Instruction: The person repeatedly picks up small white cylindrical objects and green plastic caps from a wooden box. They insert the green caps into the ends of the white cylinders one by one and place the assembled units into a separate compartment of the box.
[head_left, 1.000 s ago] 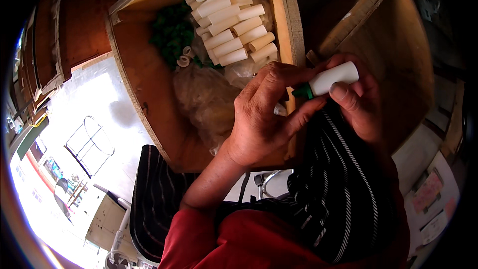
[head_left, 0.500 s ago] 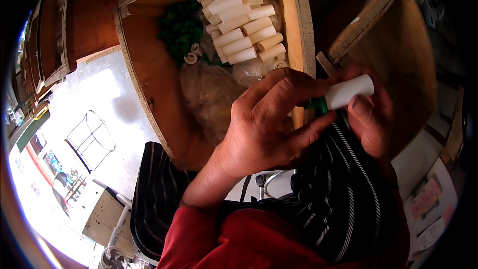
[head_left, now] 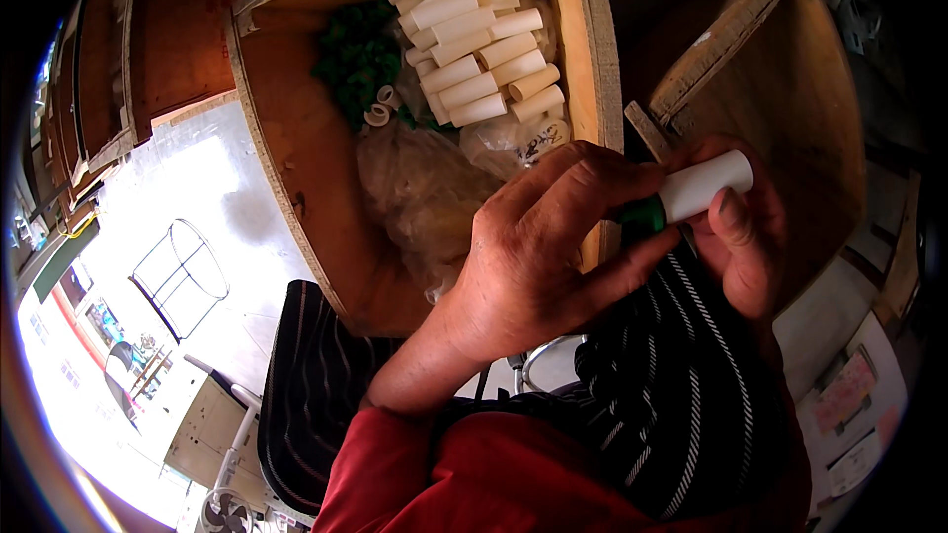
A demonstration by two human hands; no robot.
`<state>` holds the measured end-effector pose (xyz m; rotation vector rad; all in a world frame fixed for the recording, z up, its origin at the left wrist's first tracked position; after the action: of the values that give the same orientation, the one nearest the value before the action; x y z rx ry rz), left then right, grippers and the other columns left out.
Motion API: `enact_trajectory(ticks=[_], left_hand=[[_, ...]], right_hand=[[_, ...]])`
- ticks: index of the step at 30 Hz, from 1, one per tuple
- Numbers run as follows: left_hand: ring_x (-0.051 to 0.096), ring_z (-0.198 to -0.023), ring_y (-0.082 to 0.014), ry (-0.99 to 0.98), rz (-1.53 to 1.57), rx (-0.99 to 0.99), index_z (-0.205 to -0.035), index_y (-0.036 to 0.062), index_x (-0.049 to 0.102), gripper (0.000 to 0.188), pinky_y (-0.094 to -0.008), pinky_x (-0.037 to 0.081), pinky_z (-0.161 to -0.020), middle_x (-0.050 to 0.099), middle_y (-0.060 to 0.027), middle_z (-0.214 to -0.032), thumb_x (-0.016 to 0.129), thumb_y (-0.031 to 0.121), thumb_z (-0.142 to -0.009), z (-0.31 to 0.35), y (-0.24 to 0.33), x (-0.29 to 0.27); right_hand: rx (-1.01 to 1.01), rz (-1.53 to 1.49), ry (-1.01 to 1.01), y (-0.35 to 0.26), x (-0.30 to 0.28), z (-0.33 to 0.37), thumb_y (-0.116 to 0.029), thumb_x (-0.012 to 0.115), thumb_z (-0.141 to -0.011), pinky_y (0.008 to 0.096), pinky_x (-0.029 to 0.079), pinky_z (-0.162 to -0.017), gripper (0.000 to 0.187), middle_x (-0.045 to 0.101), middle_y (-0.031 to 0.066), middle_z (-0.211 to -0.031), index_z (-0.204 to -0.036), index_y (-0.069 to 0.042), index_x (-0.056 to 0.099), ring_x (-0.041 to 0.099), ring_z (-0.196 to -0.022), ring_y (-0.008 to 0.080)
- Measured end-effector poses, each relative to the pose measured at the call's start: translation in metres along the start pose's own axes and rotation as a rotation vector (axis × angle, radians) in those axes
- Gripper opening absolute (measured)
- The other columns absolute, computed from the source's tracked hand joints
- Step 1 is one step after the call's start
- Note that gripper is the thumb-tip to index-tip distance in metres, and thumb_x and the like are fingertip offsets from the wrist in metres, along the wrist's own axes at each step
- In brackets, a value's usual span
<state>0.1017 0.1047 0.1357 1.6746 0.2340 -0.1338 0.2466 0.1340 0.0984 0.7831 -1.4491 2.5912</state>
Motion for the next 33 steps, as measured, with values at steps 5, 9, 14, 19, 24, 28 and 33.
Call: enact_trajectory(ticks=[5,9,14,19,24,28,33], left_hand=[[0.066,-0.082,-0.0178,0.344,0.23,-0.142,-0.1,0.0004,0.059,0.031,-0.0275,0.057,-0.071,0.066,-0.0118,-0.096,0.075,0.002,-0.073,0.029,-0.026,-0.068],[0.061,-0.088,-0.0132,0.436,-0.342,-0.306,-0.102,0.0005,0.06,0.027,-0.0258,0.051,-0.073,0.063,-0.0058,-0.101,0.068,-0.006,-0.077,0.017,-0.042,-0.132],[0.056,-0.104,-0.0189,0.522,-0.169,-0.38,-0.11,0.0016,0.059,0.031,-0.0361,0.053,-0.08,0.056,-0.0104,-0.117,0.066,-0.001,-0.079,0.015,-0.043,-0.112],[0.062,-0.096,-0.02,0.013,-0.071,-0.087,-0.109,0.0027,0.063,0.054,-0.0309,0.05,-0.08,0.066,-0.0087,-0.105,0.084,0.024,-0.065,0.003,-0.029,-0.021],[0.065,-0.087,-0.0199,-0.048,-0.077,-0.112,-0.1,0.0022,0.066,0.037,-0.0296,0.052,-0.073,0.067,-0.0079,-0.095,0.08,0.007,-0.066,-0.001,-0.032,-0.007],[0.065,-0.083,-0.0174,-0.103,-0.088,-0.127,-0.1,0.0029,0.066,0.033,-0.027,0.052,-0.071,0.067,-0.0066,-0.093,0.077,0.002,-0.068,-0.007,-0.035,-0.006],[0.061,-0.076,-0.0082,0.228,-0.211,-0.144,-0.1,0.0026,0.067,0.025,-0.0219,0.05,-0.068,0.067,-0.0027,-0.094,0.069,-0.006,-0.077,-0.026,-0.058,-0.074]], right_hand=[[-0.474,-0.007,0.379,-0.076,-0.138,0.0,-0.021,0.047,-0.098,0.0319,0.05,-0.075,0.03,0.061,0.0142,-0.109,-0.115,0.003,0.053,0.058,-0.092,0.0149],[-0.341,0.393,0.293,-0.061,-0.082,0.002,-0.02,0.049,-0.096,0.0288,0.05,-0.074,0.037,0.061,0.0166,-0.111,-0.125,0.002,0.05,0.06,-0.085,0.015],[-0.25,0.472,0.167,-0.036,-0.046,-0.01,-0.016,0.051,-0.093,0.027,0.048,-0.075,0.038,0.062,0.0174,-0.111,-0.127,0.001,0.047,0.058,-0.088,0.0156],[0.029,0.173,-0.029,0.007,-0.003,-0.015,-0.006,0.059,-0.09,0.0292,0.05,-0.083,0.027,0.062,0.0143,-0.109,-0.115,-0.002,0.05,0.06,-0.096,0.0164],[0.051,0.19,-0.062,0.015,-0.001,-0.013,-0.003,0.06,-0.089,0.0275,0.047,-0.088,0.027,0.061,0.0092,-0.105,-0.114,0.0,0.05,0.058,-0.1,0.0137],[0.02,0.231,-0.071,0.011,-0.003,-0.018,-0.005,0.061,-0.088,0.0282,0.047,-0.086,0.034,0.061,0.0112,-0.107,-0.12,0.0,0.049,0.059,-0.095,0.0138],[-0.126,0.62,0.097,-0.026,-0.07,-0.025,-0.013,0.055,-0.091,0.0242,0.047,-0.075,0.031,0.063,0.0103,-0.107,-0.121,-0.002,0.054,0.06,-0.085,0.0112]])
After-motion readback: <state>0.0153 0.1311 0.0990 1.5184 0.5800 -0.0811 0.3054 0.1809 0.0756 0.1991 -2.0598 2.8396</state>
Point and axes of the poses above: each hand's wrist, its own z-axis away from the middle knuckle, its own x-axis out of the palm, y = z × x, the point moved 8 cm from there along -z, towards the middle knuckle
